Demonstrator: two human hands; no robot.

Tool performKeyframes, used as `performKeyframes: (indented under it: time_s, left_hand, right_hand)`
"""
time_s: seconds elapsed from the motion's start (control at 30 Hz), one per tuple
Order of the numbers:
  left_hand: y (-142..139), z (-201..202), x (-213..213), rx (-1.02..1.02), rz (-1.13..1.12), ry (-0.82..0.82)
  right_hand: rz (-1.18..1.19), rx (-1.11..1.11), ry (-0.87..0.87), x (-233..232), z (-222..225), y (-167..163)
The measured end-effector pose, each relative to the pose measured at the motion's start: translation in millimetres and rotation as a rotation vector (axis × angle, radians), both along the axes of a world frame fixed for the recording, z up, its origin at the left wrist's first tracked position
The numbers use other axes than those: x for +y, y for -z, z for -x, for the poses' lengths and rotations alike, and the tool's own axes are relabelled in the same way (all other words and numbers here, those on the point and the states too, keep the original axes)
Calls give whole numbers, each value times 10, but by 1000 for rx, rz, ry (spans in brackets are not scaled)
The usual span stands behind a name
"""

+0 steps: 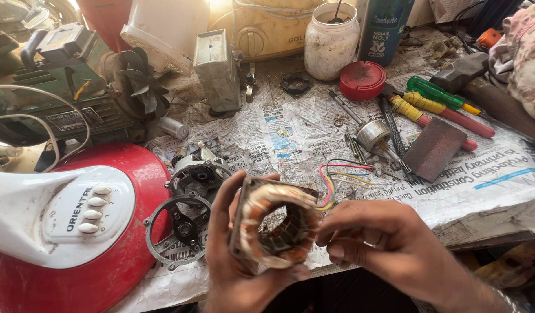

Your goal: The person works on a disassembled electric motor at a cluttered workbench. They hold the wound stator coil, press and fit metal laminations around it by hand, rotate the assembly to work on different sides, and finally pick up a screwdriver to work on the motor housing.

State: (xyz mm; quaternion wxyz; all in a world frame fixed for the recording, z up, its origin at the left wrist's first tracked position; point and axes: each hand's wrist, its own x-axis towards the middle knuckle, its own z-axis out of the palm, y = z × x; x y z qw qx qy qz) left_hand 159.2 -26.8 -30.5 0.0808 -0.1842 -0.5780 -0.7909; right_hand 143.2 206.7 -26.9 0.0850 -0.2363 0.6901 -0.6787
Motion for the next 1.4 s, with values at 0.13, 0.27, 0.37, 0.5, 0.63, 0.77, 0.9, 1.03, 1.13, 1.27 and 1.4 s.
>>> performKeyframes:
  time_s: [0.13,0.27,0.37,0.5,0.63,0.77,0.9,1.03,1.13,1.27,1.4]
  left_hand:
    - [-31,46,-68,-106,-82,96]
    - [27,34,-33,-277,-292,170]
    - [74,14,-3,-355,-337,218]
    - [113,-14,18,-380,-351,259]
    - [143,1,55,-332,-299,237]
    - [152,33,82,-352,-303,236]
    - [130,50,90,-364,-280,266]
    - [97,48,92,-348,-144,272]
    - [72,41,92,-375,-154,305]
    - [38,36,110,-405,-152,315]
    - [-14,15,139,-407,-126,292]
  right_hand:
    - [-118,338,26,-3,-89,-151]
    - [-191,532,69,-31,-151,-235]
    - [-214,666,104,-51,-167,-256]
    - [-241,790,129,-77,-153,-256]
    - [-241,851,125,-112,-132,-258]
    - [-257,894,198,-146,-164,-265]
    - [-218,832,260,-161,-217,-230]
    - [-297,689,274,-104,-242,-173]
    - [-377,749,175,-42,-214,-136]
    - [-443,617,143,8,-218,-111]
    - [-319,552,136,27,-228,-130]
